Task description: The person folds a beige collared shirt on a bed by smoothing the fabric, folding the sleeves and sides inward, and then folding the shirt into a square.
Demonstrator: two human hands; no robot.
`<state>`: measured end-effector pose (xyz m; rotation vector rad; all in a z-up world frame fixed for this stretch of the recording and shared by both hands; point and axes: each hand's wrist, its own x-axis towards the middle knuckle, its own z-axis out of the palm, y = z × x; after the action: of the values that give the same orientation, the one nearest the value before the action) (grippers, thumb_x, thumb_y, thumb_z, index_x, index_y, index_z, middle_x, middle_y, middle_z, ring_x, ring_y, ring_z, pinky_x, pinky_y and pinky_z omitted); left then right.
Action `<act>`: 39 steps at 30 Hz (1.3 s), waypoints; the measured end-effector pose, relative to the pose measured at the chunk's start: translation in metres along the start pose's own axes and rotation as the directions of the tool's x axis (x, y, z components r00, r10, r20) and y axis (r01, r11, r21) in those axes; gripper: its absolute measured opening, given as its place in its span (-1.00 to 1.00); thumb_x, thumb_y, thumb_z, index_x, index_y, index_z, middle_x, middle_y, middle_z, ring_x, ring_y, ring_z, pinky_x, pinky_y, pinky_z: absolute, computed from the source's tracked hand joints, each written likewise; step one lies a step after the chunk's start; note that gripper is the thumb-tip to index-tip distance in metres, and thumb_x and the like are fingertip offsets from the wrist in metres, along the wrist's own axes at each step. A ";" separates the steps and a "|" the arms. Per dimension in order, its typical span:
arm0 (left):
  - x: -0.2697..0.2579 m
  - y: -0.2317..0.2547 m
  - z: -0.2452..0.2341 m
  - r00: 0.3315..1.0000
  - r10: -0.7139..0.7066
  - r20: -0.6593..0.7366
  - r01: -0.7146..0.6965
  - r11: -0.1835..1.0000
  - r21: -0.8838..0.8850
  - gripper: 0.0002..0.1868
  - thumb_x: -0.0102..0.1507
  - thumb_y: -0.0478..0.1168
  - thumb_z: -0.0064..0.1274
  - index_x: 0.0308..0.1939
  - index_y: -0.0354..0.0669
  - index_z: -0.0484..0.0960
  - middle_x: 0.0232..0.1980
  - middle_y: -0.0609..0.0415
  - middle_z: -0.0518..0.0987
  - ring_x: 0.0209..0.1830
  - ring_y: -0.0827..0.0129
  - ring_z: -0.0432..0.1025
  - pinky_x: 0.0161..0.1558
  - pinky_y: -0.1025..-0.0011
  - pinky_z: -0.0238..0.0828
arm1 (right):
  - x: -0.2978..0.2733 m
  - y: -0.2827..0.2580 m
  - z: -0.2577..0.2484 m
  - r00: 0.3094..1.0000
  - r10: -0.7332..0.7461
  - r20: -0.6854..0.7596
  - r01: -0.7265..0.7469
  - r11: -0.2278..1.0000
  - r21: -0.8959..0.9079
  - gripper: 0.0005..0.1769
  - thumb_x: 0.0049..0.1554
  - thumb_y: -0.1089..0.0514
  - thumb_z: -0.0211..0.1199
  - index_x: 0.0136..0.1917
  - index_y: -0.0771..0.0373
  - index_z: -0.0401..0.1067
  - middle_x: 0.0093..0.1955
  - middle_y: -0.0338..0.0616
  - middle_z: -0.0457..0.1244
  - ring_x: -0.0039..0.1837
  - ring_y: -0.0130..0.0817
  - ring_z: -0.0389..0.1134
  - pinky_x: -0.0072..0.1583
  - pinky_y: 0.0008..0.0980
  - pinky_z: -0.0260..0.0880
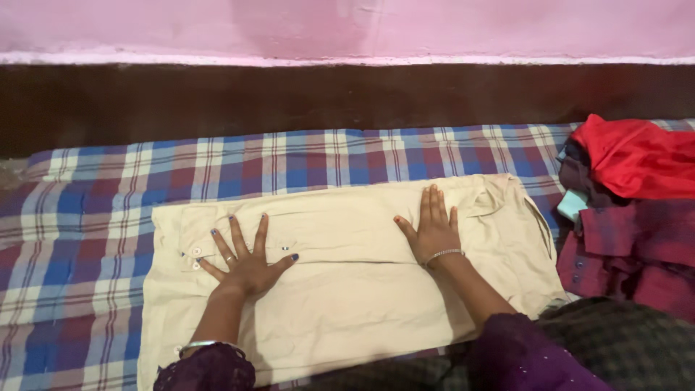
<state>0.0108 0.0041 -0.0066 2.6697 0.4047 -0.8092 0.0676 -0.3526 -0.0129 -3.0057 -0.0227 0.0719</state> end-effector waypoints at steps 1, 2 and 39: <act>-0.003 -0.001 -0.003 1.000 -0.003 -0.001 0.003 1.000 -0.011 0.17 0.11 0.62 -0.18 0.56 0.65 -0.58 0.61 0.02 -0.90 0.52 -0.09 -1.03 0.29 -0.54 -0.88 | 0.003 -0.004 -0.006 0.996 0.000 0.084 0.003 0.999 -0.037 0.12 0.23 -0.55 -0.32 0.64 0.35 -0.44 0.73 0.05 -0.48 0.71 -0.16 -0.54 0.56 0.03 -0.54; -0.006 0.001 -0.002 1.000 -0.010 -0.003 0.010 1.000 -0.017 0.17 0.11 0.62 -0.18 0.56 0.65 -0.58 0.61 0.02 -0.90 0.52 -0.09 -1.03 0.29 -0.54 -0.88 | 0.000 -0.008 -0.010 0.996 -0.009 0.085 0.012 0.999 -0.037 0.12 0.23 -0.55 -0.32 0.64 0.35 -0.44 0.73 0.05 -0.48 0.71 -0.16 -0.54 0.56 0.03 -0.54; 0.012 0.131 0.060 0.568 0.498 -0.655 -0.599 0.796 0.087 -0.17 0.33 0.32 -0.18 0.55 -0.07 0.19 0.66 -0.04 0.06 0.66 0.23 -0.10 0.53 -0.20 -0.54 | -0.025 -0.086 0.026 0.953 -0.174 -0.247 0.167 0.985 -0.048 0.03 0.18 -0.34 -0.06 0.65 0.36 -0.20 0.71 0.07 -0.24 0.70 -0.13 -0.27 0.56 0.11 -0.41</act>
<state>0.0373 -0.1356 -0.0320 2.6024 -0.2433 0.3635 0.0399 -0.2639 -0.0262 -3.0002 -0.2584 -0.3279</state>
